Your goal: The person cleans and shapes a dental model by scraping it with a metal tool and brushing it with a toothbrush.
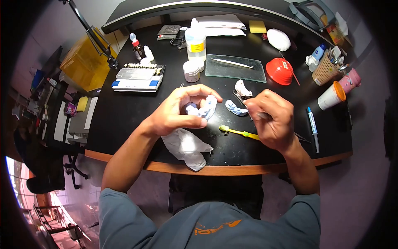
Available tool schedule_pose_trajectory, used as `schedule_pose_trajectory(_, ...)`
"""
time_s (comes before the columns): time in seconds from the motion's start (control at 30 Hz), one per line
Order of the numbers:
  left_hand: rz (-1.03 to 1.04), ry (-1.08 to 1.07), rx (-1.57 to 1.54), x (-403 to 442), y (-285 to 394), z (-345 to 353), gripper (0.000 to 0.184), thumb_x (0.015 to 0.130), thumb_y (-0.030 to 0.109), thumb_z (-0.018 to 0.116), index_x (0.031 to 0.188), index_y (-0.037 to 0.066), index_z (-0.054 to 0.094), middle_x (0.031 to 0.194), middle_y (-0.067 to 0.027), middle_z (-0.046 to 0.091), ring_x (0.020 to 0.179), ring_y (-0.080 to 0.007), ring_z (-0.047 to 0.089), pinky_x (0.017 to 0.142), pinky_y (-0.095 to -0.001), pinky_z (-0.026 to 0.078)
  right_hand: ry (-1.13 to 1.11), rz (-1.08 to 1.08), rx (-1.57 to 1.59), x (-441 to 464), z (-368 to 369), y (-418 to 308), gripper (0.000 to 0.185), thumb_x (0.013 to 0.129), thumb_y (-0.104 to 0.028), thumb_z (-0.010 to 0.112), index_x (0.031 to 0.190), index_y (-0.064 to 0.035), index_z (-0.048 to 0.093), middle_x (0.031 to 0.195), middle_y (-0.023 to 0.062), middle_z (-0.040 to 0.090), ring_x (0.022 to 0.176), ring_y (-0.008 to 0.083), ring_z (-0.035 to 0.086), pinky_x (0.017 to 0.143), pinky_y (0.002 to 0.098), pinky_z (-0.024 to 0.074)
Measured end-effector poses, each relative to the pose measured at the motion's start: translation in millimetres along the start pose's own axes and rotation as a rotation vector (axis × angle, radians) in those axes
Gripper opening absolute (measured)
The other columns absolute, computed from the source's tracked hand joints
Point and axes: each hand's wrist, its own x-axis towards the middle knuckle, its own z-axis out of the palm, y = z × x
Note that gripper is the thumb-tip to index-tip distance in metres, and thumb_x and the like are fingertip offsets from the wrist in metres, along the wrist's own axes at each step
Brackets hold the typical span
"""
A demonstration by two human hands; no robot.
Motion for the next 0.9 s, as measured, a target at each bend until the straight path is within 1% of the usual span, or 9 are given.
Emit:
schedule_pose_trajectory(0.03,0.018,0.049,0.128,-1,3,4,0.064,0.076,0.017,0.088,0.133,0.0,0.064,0.091,0.0006,0.061,0.082,-0.0056,0.057,0.073,-0.0216,0.045,-0.034,-0.011,0.032,-1,-5,-5,0.025,0.104,-0.018,0.066,0.097,0.0038,0.075,0.084,0.0147,0.069,0.064,0.0227,0.063,0.061,0.0351,0.0508)
schedule_pose_trajectory(0.13,0.118,0.217,0.509,-1,1,16,0.056,0.076,0.016,0.09,0.127,0.006,0.069,0.09,0.0008,0.06,0.082,-0.0061,0.057,0.074,-0.0237,0.047,0.125,-0.016,0.314,-11,4,-3,0.052,0.115,-0.038,0.046,0.102,0.0045,0.074,0.093,0.0161,0.07,0.067,0.0183,0.062,0.061,0.0334,0.0499)
schedule_pose_trajectory(0.2,0.168,0.284,0.583,-1,-5,24,0.056,0.073,0.017,0.09,0.123,0.006,0.071,0.088,-0.002,0.06,0.079,-0.0093,0.059,0.074,-0.0262,0.05,0.152,-0.12,0.155,-7,6,2,0.082,0.115,-0.059,0.021,0.103,0.0042,0.072,0.097,0.0167,0.069,0.066,0.015,0.06,0.06,0.0299,0.0478)
schedule_pose_trajectory(0.27,0.188,0.292,0.58,-1,-4,30,0.056,0.071,0.018,0.091,0.122,0.005,0.071,0.086,-0.0039,0.06,0.078,-0.0113,0.061,0.074,-0.0275,0.051,0.15,-0.107,0.161,-10,1,-1,0.088,0.113,-0.064,0.016,0.101,0.0042,0.071,0.094,0.0157,0.068,0.066,0.0148,0.06,0.06,0.0288,0.0478)
schedule_pose_trajectory(0.3,0.198,0.298,0.58,-1,-4,31,0.056,0.071,0.018,0.091,0.122,0.005,0.071,0.085,-0.0049,0.06,0.077,-0.0123,0.062,0.074,-0.0282,0.052,0.119,-0.007,0.195,-17,-1,-2,0.096,0.108,-0.072,0.011,0.101,0.0042,0.07,0.092,0.0152,0.068,0.063,0.0141,0.061,0.056,0.0266,0.049)
schedule_pose_trajectory(0.43,0.227,0.306,0.572,-2,-6,32,0.056,0.071,0.018,0.091,0.121,0.005,0.072,0.083,-0.0059,0.061,0.076,-0.0126,0.063,0.073,-0.0287,0.053,0.12,0.023,0.313,-22,4,-3,0.098,0.104,-0.075,0.009,0.106,0.0055,0.066,0.089,0.0162,0.066,0.056,0.012,0.061,0.047,0.0229,0.0494)
schedule_pose_trajectory(0.57,0.208,0.294,0.55,-3,-8,33,0.056,0.071,0.018,0.091,0.122,0.005,0.072,0.081,-0.0053,0.06,0.071,-0.0119,0.063,0.068,-0.0279,0.053,0.106,-0.091,0.39,-21,12,-5,0.088,0.107,-0.068,0.016,0.113,0.0057,0.065,0.093,0.0187,0.066,0.065,0.0173,0.072,0.057,0.0276,0.0608)
schedule_pose_trajectory(0.7,0.184,0.29,0.563,-5,-8,36,0.055,0.072,0.017,0.091,0.122,0.005,0.072,0.079,-0.0045,0.06,0.064,-0.0105,0.061,0.06,-0.0265,0.051,-0.015,-0.098,0.37,-22,13,-6,0.083,0.108,-0.066,0.023,0.115,0.006,0.066,0.099,0.0213,0.068,0.074,0.0208,0.075,0.062,0.0296,0.0634)
schedule_pose_trajectory(0.9,0.258,0.338,0.622,-5,-15,35,0.057,0.071,0.018,0.095,0.121,0.004,0.073,0.079,-0.004,0.06,0.062,-0.0081,0.058,0.057,-0.0264,0.049,-0.053,-0.02,0.52,-19,19,-8,0.068,0.114,-0.054,0.035,0.115,0.0047,0.069,0.104,0.021,0.07,0.084,0.024,0.077,0.071,0.0339,0.0657)
